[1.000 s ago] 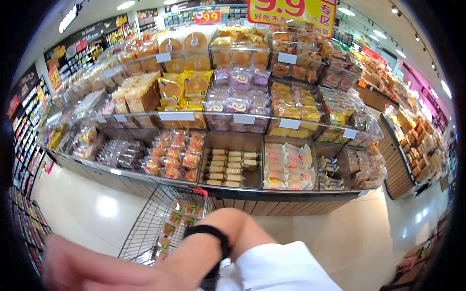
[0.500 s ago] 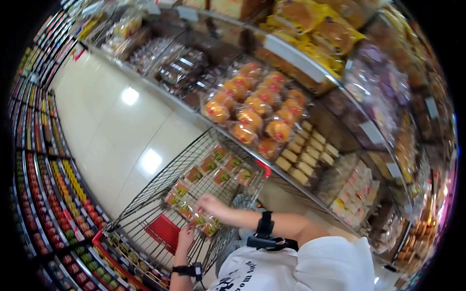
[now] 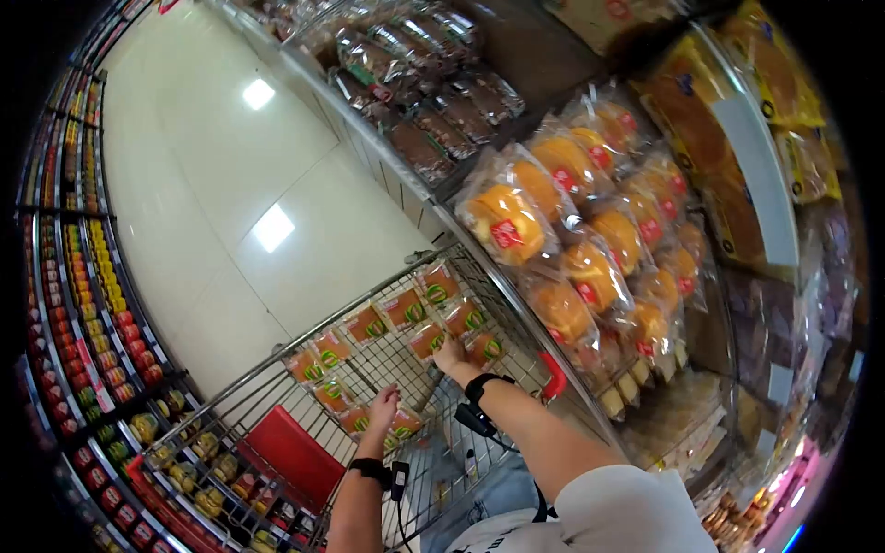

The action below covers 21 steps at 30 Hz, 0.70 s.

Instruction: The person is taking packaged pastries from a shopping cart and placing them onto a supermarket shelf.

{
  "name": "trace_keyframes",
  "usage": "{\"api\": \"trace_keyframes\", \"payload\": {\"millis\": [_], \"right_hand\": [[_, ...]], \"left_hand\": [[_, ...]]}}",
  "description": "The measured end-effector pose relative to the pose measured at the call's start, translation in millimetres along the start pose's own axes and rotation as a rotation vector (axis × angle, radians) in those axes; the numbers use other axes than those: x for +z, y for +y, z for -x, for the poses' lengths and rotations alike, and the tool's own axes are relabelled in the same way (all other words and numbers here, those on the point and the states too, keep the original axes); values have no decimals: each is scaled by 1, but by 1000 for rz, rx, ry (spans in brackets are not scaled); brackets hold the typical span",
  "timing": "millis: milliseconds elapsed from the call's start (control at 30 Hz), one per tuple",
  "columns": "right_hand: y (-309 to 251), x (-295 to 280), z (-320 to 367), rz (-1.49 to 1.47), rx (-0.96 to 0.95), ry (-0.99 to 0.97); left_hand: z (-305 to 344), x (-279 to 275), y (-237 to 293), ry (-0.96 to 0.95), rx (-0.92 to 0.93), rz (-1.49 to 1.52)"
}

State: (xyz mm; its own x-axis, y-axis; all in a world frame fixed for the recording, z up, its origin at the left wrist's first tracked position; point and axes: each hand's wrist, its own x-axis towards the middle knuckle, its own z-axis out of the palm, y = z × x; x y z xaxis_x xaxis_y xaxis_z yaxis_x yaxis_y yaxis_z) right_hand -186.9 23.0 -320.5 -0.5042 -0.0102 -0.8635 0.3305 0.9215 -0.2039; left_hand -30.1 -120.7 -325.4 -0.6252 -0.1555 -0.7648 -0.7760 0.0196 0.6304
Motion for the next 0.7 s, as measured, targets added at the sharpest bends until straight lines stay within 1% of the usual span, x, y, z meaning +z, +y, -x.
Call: {"api": "trace_keyframes", "payload": {"millis": [33,67,133,233,333,367,467,567,600,667,700], "right_hand": [[3,1,-3,-43,-4,-4],[5,2,-5,-3,-22,41],[4,3,-7,65,-57,134],[3,0,-11,-123,4,54],[-4,6,-11,-107,95,44],[-3,10,-8,-170,111,47],[1,17,-17,-144,129,23],[12,33,-25,-86,36,199],[12,28,-26,-137,41,68],[12,13,-29,-240,49,-191],[14,19,-31,-307,5,-159]], "left_hand": [[-8,5,-2,12,7,21],[-15,10,-4,23,15,39],[-25,18,-3,15,-42,134],[-37,25,5,-11,-110,226],[-42,28,19,-47,-155,272],[-43,29,25,-60,-168,293],[-56,34,23,-121,-162,316],[-55,36,19,-131,-175,376],[-53,34,21,-121,-181,406],[-44,23,30,-185,-287,453],[-41,18,34,-217,-338,474]]}}
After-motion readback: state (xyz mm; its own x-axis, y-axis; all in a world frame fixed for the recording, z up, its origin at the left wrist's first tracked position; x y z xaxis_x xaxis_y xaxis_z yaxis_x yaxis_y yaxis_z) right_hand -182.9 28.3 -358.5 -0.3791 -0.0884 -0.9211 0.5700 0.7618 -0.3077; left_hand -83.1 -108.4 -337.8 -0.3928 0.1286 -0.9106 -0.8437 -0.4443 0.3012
